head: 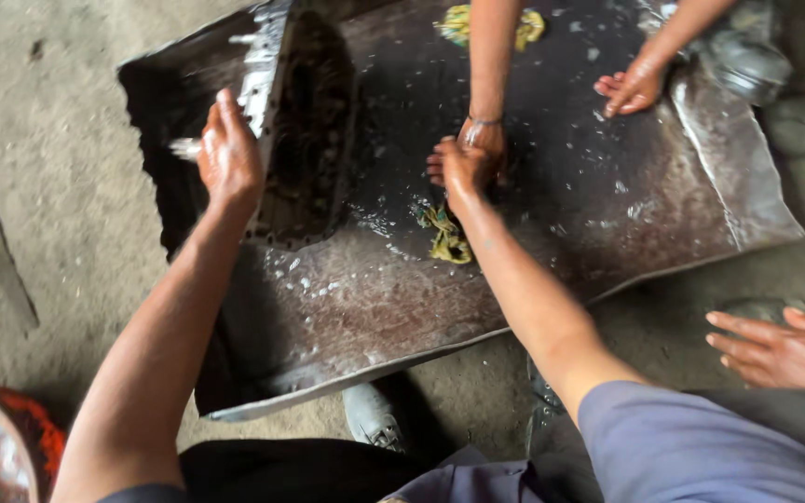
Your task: The person cleans a complex metal mechanical component inside a large tray by wiping it with a cloth while several others assist.
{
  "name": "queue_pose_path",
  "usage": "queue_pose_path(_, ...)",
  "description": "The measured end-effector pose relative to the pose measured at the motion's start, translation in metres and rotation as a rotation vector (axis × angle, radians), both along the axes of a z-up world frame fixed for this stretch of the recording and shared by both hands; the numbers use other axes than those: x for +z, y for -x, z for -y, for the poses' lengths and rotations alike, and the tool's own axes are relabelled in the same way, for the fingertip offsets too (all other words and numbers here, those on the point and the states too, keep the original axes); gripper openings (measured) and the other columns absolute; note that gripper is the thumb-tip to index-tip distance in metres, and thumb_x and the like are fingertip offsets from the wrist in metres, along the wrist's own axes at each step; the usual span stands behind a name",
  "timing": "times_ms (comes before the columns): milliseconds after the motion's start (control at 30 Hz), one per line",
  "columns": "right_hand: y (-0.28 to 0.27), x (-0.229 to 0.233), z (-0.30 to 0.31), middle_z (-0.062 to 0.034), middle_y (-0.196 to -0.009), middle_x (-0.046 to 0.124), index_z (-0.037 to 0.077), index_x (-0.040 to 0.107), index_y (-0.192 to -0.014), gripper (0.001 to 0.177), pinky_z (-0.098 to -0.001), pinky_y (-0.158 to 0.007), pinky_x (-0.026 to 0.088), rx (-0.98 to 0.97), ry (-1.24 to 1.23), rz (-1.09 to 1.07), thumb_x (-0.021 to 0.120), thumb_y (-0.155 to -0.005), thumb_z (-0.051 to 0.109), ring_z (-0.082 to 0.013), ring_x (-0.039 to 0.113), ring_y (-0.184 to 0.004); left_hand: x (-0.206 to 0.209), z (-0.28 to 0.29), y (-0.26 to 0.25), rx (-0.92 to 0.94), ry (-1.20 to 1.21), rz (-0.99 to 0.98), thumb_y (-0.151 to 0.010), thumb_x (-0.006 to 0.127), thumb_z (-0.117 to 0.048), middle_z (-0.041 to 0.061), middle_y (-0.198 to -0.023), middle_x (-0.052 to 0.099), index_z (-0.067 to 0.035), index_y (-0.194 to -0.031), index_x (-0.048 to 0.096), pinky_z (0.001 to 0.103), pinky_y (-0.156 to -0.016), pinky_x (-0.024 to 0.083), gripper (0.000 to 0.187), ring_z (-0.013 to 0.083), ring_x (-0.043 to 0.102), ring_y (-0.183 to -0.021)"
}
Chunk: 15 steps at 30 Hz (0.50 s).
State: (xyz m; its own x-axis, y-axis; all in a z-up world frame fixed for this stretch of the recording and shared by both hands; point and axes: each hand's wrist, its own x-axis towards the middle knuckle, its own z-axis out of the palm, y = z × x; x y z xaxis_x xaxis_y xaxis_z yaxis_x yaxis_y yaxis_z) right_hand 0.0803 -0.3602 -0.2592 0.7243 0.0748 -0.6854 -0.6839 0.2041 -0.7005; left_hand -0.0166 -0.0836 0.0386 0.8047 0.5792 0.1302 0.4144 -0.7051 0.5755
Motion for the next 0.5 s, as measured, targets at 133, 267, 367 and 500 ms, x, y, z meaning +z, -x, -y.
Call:
queue_pose_path(133, 0.024, 0.052, -0.002, -0.0115, -0.079, 0.075, 0.003, 0.069, -0.098, 0.031, -0.0395, -0.065, 0.058, 0.013, 0.183, 0.364, 0.079, -0.078, 0.024, -0.0223, 0.071, -0.068, 0.011, 0.004, 0.003, -0.030, 0.047, -0.026, -0.108, 0.025, -0.055, 0.020, -0.092, 0.071, -0.005, -0.106, 0.064, 0.055, -0.086, 0.046, 0.064, 0.0429, 0.066, -0.094)
queue_pose_path(267, 0.033, 0.068, 0.002, -0.0106, -0.071, 0.075, 0.003, 0.075, -0.078, 0.019, -0.0368, -0.065, 0.058, 0.110, 0.635, 0.581, 0.086, -0.067, 0.013, -0.0207, 0.071, -0.066, 0.010, 0.003, 0.005, -0.046, 0.011, 0.003, -0.109, 0.026, -0.056, 0.022, -0.097, 0.070, -0.003, -0.109, 0.064, 0.056, -0.084, 0.044, 0.065, 0.0468, 0.063, -0.096)
queue_pose_path(367, 0.031, 0.061, 0.012, -0.0116, -0.074, 0.076, 0.006, 0.078, -0.080, 0.011, -0.0339, -0.068, 0.058, 0.137, 0.705, 0.626, 0.073, -0.070, 0.002, -0.0211, 0.074, -0.070, 0.003, -0.001, 0.002, -0.055, -0.012, 0.027, -0.109, 0.027, -0.056, 0.023, -0.099, 0.070, -0.003, -0.110, 0.064, 0.057, -0.084, 0.044, 0.064, 0.0474, 0.063, -0.097)
queue_pose_path(500, 0.016, 0.030, 0.026, -0.0123, -0.082, 0.077, 0.004, 0.078, -0.089, 0.017, -0.0330, -0.073, 0.058, 0.011, 0.563, 0.720, 0.070, -0.073, 0.002, -0.0220, 0.076, -0.077, 0.000, -0.004, -0.002, -0.025, 0.013, -0.003, -0.108, 0.027, -0.056, 0.022, -0.100, 0.070, -0.004, -0.111, 0.064, 0.056, -0.085, 0.045, 0.064, 0.0468, 0.064, -0.098)
